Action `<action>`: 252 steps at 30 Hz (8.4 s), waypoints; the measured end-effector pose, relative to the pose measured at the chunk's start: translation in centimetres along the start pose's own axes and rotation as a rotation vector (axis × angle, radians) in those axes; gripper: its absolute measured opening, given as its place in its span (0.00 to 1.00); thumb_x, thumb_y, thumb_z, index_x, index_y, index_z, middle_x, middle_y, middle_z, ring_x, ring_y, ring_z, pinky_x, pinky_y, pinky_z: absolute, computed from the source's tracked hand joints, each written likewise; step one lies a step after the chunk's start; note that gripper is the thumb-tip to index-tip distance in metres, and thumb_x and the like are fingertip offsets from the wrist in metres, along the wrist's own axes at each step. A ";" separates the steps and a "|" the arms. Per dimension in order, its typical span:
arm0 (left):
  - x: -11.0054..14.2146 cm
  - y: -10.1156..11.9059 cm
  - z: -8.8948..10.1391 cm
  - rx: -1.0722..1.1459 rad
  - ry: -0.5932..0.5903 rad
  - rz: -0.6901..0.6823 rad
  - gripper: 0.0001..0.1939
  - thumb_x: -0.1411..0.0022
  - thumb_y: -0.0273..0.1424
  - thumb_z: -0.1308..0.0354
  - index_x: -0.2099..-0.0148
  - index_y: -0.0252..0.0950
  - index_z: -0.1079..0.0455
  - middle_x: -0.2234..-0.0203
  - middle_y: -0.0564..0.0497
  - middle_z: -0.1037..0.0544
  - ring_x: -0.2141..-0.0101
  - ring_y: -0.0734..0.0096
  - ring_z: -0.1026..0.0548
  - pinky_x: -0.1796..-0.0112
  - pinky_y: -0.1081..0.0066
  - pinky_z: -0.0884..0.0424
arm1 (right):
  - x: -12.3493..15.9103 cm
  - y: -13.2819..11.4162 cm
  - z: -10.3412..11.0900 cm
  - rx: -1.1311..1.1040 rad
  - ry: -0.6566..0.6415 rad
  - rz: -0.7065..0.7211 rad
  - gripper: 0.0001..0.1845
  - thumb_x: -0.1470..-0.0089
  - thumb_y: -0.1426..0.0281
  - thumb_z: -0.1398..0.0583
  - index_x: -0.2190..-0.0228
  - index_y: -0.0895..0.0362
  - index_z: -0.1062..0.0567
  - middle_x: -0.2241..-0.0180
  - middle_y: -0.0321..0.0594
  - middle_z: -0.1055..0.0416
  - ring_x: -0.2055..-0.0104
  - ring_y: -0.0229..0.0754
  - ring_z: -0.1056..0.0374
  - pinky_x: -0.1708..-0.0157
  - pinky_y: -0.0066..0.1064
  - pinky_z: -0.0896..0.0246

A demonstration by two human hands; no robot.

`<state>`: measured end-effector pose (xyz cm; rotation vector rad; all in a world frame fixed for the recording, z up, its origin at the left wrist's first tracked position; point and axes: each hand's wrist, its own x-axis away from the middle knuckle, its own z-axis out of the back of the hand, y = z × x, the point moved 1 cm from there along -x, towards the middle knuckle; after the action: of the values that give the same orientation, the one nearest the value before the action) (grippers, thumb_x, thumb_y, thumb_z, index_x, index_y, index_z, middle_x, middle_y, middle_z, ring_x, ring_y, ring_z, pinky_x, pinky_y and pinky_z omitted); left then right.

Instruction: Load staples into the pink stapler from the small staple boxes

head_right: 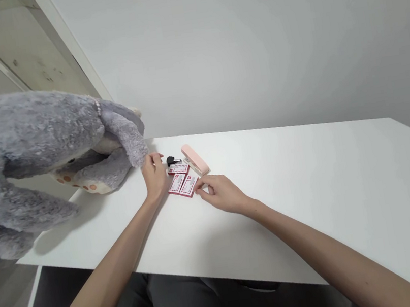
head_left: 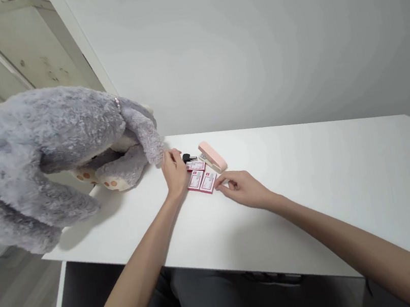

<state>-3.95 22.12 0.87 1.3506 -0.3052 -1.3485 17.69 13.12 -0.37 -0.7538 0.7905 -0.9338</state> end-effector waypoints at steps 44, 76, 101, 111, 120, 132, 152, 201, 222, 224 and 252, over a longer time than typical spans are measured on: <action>8.7 3.2 8.1 -0.345 -0.502 -0.143 0.18 0.43 0.30 0.48 0.75 0.39 0.56 0.83 0.58 0.51 0.77 0.72 0.52 0.69 0.66 0.53 | 3.4 0.8 2.0 -0.326 -0.035 -0.165 0.07 0.46 0.70 0.46 0.74 0.53 0.30 0.81 0.28 0.42 0.78 0.36 0.49 0.75 0.30 0.57; 10.4 3.7 9.1 -0.435 -0.517 -0.194 0.19 0.37 0.30 0.49 0.74 0.39 0.57 0.82 0.59 0.53 0.76 0.74 0.53 0.71 0.67 0.52 | 3.3 0.0 1.9 -0.234 -0.004 -0.180 0.09 0.46 0.70 0.46 0.74 0.53 0.26 0.81 0.29 0.41 0.77 0.37 0.49 0.74 0.30 0.55; 10.1 4.1 9.0 -0.376 -0.488 -0.142 0.19 0.39 0.30 0.49 0.74 0.40 0.58 0.81 0.59 0.54 0.76 0.75 0.53 0.73 0.70 0.51 | 3.3 -0.3 2.0 -0.241 -0.018 -0.206 0.09 0.46 0.71 0.46 0.74 0.53 0.26 0.81 0.29 0.40 0.77 0.37 0.48 0.75 0.30 0.55; 10.1 4.1 9.0 -0.377 -0.490 -0.143 0.19 0.38 0.31 0.49 0.74 0.39 0.58 0.81 0.59 0.54 0.76 0.75 0.52 0.72 0.70 0.50 | 3.1 -0.4 1.9 -0.243 -0.028 -0.214 0.09 0.47 0.71 0.46 0.74 0.53 0.26 0.80 0.29 0.41 0.77 0.37 0.49 0.75 0.30 0.56; 10.1 4.1 9.0 -0.373 -0.491 -0.140 0.19 0.38 0.31 0.49 0.74 0.39 0.58 0.81 0.59 0.54 0.76 0.75 0.52 0.72 0.70 0.50 | 3.1 -0.3 1.9 -0.236 -0.024 -0.213 0.09 0.46 0.71 0.46 0.74 0.53 0.26 0.80 0.28 0.41 0.77 0.37 0.49 0.75 0.30 0.56; 10.1 4.1 9.1 -0.384 -0.515 -0.143 0.19 0.37 0.30 0.49 0.74 0.39 0.58 0.81 0.59 0.53 0.76 0.75 0.53 0.72 0.70 0.51 | 3.0 -0.7 1.9 -0.247 0.158 -0.142 0.10 0.37 0.62 0.42 0.59 0.53 0.25 0.69 0.36 0.31 0.68 0.41 0.37 0.68 0.32 0.41; 10.3 3.8 9.1 -0.422 -0.534 -0.155 0.18 0.39 0.29 0.49 0.74 0.40 0.57 0.82 0.59 0.52 0.76 0.73 0.52 0.71 0.67 0.52 | -6.0 2.4 -0.7 0.131 0.335 -0.177 0.24 0.40 0.54 0.36 0.49 0.56 0.23 0.47 0.51 0.21 0.45 0.56 0.28 0.44 0.45 0.39; 10.0 5.2 7.6 -0.389 -0.444 -0.117 0.16 0.37 0.32 0.47 0.75 0.39 0.48 0.82 0.59 0.44 0.78 0.75 0.46 0.71 0.69 0.49 | 6.6 3.0 9.3 -0.706 -0.062 -0.189 0.32 0.44 0.51 0.29 0.43 0.51 0.22 0.41 0.49 0.23 0.38 0.60 0.30 0.39 0.49 0.36; 12.2 9.3 -1.4 0.133 -0.616 0.055 0.12 0.33 0.39 0.40 0.56 0.36 0.21 0.73 0.55 0.24 0.76 0.76 0.35 0.74 0.74 0.42 | 6.6 2.3 8.8 -0.394 0.018 -0.182 0.27 0.43 0.50 0.31 0.48 0.51 0.22 0.50 0.43 0.22 0.49 0.52 0.26 0.51 0.39 0.31; 12.3 9.3 -1.5 0.138 -0.654 0.094 0.13 0.33 0.40 0.40 0.57 0.36 0.23 0.79 0.58 0.31 0.79 0.76 0.38 0.76 0.74 0.45 | 6.6 2.1 8.6 -0.315 0.035 -0.202 0.26 0.44 0.51 0.30 0.49 0.51 0.21 0.51 0.42 0.21 0.51 0.52 0.26 0.53 0.39 0.30; 12.7 8.7 -1.2 0.086 -0.737 0.057 0.19 0.30 0.50 0.40 0.59 0.38 0.25 0.78 0.57 0.29 0.78 0.75 0.37 0.74 0.73 0.41 | 6.4 1.8 7.5 -0.261 -0.014 -0.217 0.23 0.40 0.50 0.34 0.49 0.49 0.23 0.53 0.41 0.22 0.54 0.52 0.27 0.53 0.39 0.31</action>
<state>5.32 9.75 0.91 0.8540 -0.8951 -1.7627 27.12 9.73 0.28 -1.0895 0.8390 -1.0285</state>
